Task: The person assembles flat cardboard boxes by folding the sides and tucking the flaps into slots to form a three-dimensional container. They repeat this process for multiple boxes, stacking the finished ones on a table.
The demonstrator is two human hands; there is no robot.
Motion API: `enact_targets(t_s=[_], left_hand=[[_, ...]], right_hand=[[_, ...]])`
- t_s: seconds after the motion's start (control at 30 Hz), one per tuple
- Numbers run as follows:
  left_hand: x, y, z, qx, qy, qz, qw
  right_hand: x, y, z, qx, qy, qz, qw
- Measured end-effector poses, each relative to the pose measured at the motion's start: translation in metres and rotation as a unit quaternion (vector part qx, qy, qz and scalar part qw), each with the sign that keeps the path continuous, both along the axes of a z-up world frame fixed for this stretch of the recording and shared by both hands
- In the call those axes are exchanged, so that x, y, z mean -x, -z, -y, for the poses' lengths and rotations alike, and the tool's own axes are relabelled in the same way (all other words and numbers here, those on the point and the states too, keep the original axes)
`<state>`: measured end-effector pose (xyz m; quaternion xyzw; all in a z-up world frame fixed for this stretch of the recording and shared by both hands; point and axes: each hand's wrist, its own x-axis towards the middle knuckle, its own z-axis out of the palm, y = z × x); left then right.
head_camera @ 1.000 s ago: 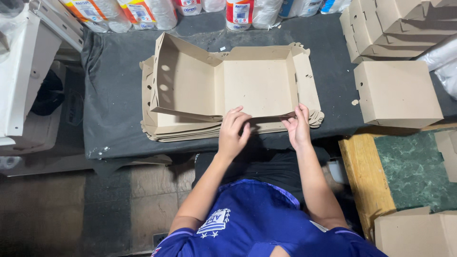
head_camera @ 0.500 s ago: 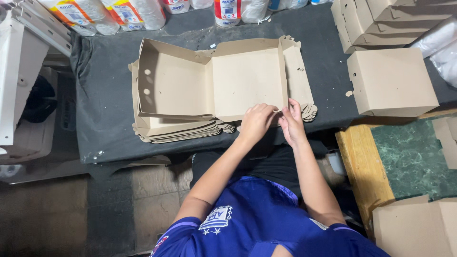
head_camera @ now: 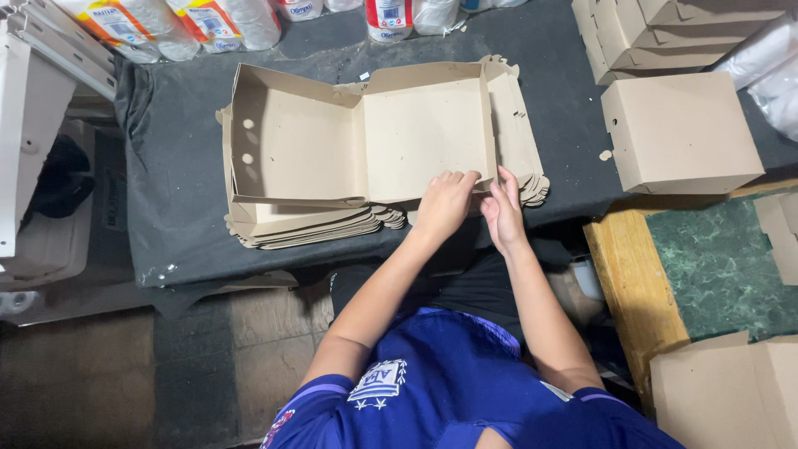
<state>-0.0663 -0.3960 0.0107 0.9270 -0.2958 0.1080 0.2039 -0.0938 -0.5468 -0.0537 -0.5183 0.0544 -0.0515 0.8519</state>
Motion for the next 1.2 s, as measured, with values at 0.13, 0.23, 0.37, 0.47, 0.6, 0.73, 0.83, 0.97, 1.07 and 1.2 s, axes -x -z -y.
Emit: enact_targets(t_s=[0.13, 0.23, 0.37, 0.47, 0.6, 0.73, 0.83, 0.97, 1.07, 1.2], left_hand=[[-0.006, 0.005, 0.001, -0.010, 0.011, 0.016, 1.000], [-0.012, 0.011, 0.004, -0.009, 0.014, 0.015, 1.000], [-0.015, 0.008, 0.005, -0.020, 0.011, -0.019, 1.000], [-0.023, -0.007, 0.000, 0.000, 0.024, -0.084, 0.996], [-0.035, -0.055, -0.011, 0.079, 0.022, -0.164, 0.983], [-0.098, -0.039, -0.010, 0.106, -0.020, -0.078, 0.991], [-0.132, -0.047, -0.008, 0.140, -0.069, -0.029, 0.987], [-0.181, -0.022, 0.001, 0.097, -0.076, 0.090, 0.988], [-0.193, -0.013, 0.008, 0.033, -0.089, 0.092, 0.991], [-0.222, 0.027, 0.016, 0.013, -0.107, 0.083, 0.991]], right_hand=[[-0.002, 0.006, 0.000, 0.014, 0.008, 0.001, 1.000], [-0.001, 0.007, 0.000, 0.058, 0.022, -0.003, 0.998], [0.000, 0.011, -0.001, 0.046, 0.010, 0.002, 0.999], [-0.004, 0.016, 0.002, -0.002, 0.011, -0.003, 1.000], [-0.005, 0.012, 0.002, -0.055, 0.001, -0.002, 0.998], [0.000, 0.000, 0.006, -0.050, 0.022, -0.055, 0.997], [0.002, -0.002, 0.010, -0.054, 0.034, -0.070, 0.995], [0.006, -0.024, 0.006, -0.081, 0.052, -0.123, 0.988], [0.002, 0.001, 0.013, -0.062, 0.053, -0.096, 0.992], [0.001, 0.011, 0.016, -0.035, 0.047, -0.084, 0.995]])
